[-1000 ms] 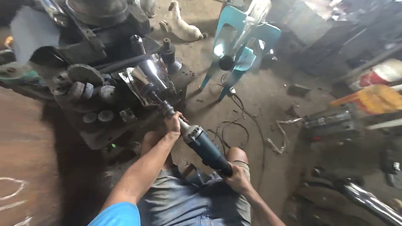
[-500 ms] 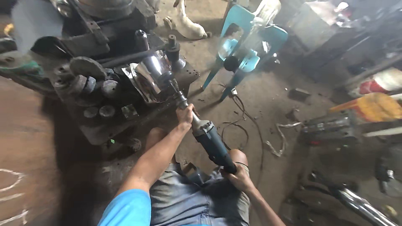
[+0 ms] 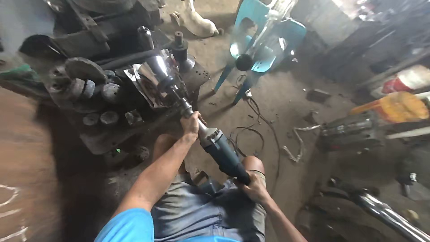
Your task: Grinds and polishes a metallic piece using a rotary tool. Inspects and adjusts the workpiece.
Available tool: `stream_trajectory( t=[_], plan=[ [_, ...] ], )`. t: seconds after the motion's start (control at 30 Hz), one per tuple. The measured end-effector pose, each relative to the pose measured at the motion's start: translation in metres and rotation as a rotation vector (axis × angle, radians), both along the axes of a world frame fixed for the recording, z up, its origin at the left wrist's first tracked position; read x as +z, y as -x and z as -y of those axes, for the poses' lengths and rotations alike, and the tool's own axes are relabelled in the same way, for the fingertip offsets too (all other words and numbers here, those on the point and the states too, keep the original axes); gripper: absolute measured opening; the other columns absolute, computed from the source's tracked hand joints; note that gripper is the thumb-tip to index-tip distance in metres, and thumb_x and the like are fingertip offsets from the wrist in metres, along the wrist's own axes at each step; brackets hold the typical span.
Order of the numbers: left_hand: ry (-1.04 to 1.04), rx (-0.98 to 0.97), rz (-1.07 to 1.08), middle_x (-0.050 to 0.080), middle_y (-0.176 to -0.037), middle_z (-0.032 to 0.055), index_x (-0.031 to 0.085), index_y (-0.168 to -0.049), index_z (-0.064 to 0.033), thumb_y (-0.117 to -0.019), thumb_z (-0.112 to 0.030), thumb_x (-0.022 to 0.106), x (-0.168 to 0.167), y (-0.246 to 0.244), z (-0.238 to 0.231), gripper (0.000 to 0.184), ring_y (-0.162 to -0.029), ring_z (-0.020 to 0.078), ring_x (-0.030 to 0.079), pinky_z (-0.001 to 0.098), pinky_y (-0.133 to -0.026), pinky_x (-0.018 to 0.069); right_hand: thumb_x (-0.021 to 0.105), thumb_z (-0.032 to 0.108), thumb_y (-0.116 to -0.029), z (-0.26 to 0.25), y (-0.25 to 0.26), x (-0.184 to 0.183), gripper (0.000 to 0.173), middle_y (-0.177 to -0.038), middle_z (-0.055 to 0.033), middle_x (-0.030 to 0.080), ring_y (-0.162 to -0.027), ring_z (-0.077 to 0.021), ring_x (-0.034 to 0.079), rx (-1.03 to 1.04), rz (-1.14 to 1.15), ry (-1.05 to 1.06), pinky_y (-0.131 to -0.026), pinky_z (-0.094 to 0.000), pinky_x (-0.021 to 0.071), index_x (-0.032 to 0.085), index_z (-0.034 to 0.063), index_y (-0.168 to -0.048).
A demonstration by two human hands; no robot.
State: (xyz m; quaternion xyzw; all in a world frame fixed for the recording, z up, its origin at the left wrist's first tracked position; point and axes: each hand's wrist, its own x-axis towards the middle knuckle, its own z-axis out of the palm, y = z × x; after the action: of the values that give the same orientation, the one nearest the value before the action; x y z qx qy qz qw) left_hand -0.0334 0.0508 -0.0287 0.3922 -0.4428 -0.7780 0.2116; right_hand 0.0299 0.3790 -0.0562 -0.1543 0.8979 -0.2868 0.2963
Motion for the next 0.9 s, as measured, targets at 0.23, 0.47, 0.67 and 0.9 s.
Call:
stream_trajectory(
  t=[0.23,0.47,0.67,0.9],
  plan=[
    [0.038,-0.001,-0.071,0.064,-0.066,0.0086,0.059,-0.089,-0.0045,-0.0898,-0.013,0.060,-0.020,-0.023,0.012,0.009,-0.056,0.0234,0.065,0.0426,-0.056,0.0599,0.074,0.048,-0.0850,0.006,-0.009,0.001,0.036,-0.089,-0.0009,0.074,-0.087,-0.0166,0.072,0.046,-0.063,-0.074,-0.082,-0.0484,0.0591,0.074,0.0184,-0.106],
    [0.024,0.016,-0.033,0.064,-0.065,0.0095,0.058,-0.090,-0.0022,-0.0909,-0.009,0.061,-0.006,-0.002,0.004,0.007,-0.054,0.0229,0.066,0.0409,-0.054,0.0604,0.076,0.047,-0.0835,0.001,0.002,-0.003,0.035,-0.087,0.0001,0.073,-0.084,-0.0134,0.071,0.007,0.008,-0.004,-0.081,-0.0446,0.0585,0.074,0.0173,-0.103],
    [0.008,-0.028,0.016,0.064,-0.067,0.0100,0.058,-0.098,-0.0009,-0.0913,-0.007,0.063,0.003,0.021,0.000,0.011,-0.054,0.0217,0.066,0.0390,-0.053,0.0609,0.079,0.039,-0.0798,0.003,0.008,-0.001,0.030,-0.085,0.0006,0.073,-0.081,-0.0134,0.071,-0.058,0.060,0.038,-0.080,-0.0448,0.0594,0.074,0.0163,-0.099],
    [0.012,-0.069,0.057,0.065,-0.069,0.0098,0.059,-0.101,-0.0001,-0.0919,-0.008,0.066,0.001,0.040,-0.004,0.014,-0.054,0.0208,0.066,0.0373,-0.052,0.0609,0.079,0.035,-0.0803,0.004,0.011,0.002,0.027,-0.081,-0.0003,0.072,-0.075,-0.0132,0.070,-0.127,0.112,0.058,-0.074,-0.0421,0.0596,0.073,0.0146,-0.096]
  ],
)
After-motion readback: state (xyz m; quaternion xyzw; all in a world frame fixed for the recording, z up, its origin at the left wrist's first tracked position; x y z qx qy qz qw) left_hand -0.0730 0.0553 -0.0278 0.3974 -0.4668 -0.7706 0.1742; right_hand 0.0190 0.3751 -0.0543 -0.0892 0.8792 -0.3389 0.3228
